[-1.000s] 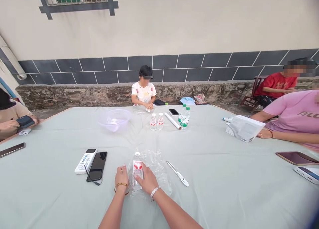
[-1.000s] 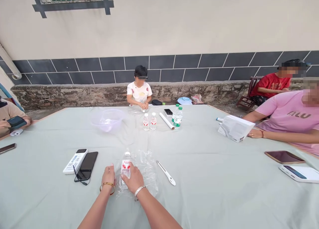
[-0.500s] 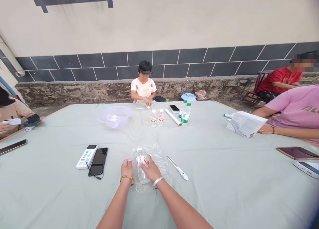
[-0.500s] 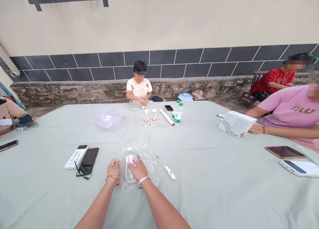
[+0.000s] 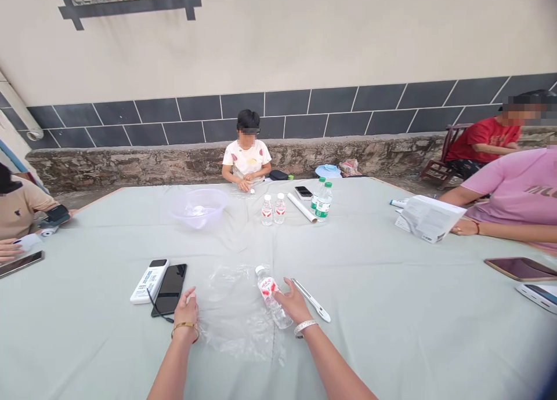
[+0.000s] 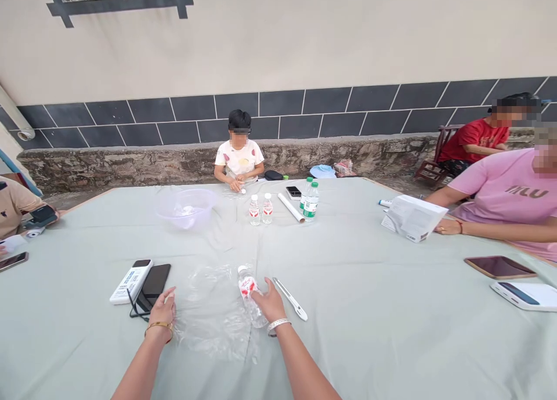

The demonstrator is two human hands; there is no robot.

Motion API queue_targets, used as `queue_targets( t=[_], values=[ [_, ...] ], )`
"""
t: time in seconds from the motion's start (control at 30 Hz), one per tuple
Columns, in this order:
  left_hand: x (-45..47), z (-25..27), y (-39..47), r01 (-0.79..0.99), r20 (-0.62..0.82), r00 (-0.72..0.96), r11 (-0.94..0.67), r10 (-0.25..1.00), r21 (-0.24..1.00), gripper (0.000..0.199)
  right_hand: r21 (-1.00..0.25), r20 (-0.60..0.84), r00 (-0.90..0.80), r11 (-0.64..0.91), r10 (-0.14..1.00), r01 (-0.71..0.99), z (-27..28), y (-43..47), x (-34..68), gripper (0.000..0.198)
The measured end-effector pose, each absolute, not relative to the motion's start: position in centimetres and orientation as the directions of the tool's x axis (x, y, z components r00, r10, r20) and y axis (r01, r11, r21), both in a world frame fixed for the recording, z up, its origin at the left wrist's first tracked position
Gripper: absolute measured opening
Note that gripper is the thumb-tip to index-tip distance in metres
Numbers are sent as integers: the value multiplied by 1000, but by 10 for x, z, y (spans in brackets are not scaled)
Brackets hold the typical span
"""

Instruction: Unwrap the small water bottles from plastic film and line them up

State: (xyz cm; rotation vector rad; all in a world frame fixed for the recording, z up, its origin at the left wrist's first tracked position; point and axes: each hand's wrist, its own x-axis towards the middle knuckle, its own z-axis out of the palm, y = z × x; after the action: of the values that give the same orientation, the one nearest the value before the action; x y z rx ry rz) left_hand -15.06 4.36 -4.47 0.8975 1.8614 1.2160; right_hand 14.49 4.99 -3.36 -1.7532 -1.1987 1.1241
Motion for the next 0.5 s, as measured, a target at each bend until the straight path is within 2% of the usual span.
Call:
queue_targets(
  t=[0.13,0.17,0.23,0.3,0.37,0.43,0.5],
  values=[
    [-171,-26,35,-20,-258,-190,259,947,966,82,-956,-290,74,-286,954,-57,-33,39,157,71],
    [-175,-24,34,6,-262,-90,264,961,965,84,-956,-274,33,-269,961,-118,-33,38,159,74],
    [-184,-25,32,183,-278,53,265,959,947,79,-970,-193,20,-188,981,-156,-35,40,159,80],
    [-189,-31,30,431,-297,103,227,949,874,70,-995,-44,108,-34,993,-95,-38,47,157,84],
    [-193,-39,29,663,-285,72,168,956,729,73,-992,122,207,113,971,56,-42,56,155,82],
    [-195,-47,28,824,-276,46,119,960,553,83,-961,229,227,182,946,210,-46,65,154,78],
    [-196,-49,28,910,-304,43,88,952,405,80,-929,268,208,195,941,315,-49,71,155,73]
  ],
)
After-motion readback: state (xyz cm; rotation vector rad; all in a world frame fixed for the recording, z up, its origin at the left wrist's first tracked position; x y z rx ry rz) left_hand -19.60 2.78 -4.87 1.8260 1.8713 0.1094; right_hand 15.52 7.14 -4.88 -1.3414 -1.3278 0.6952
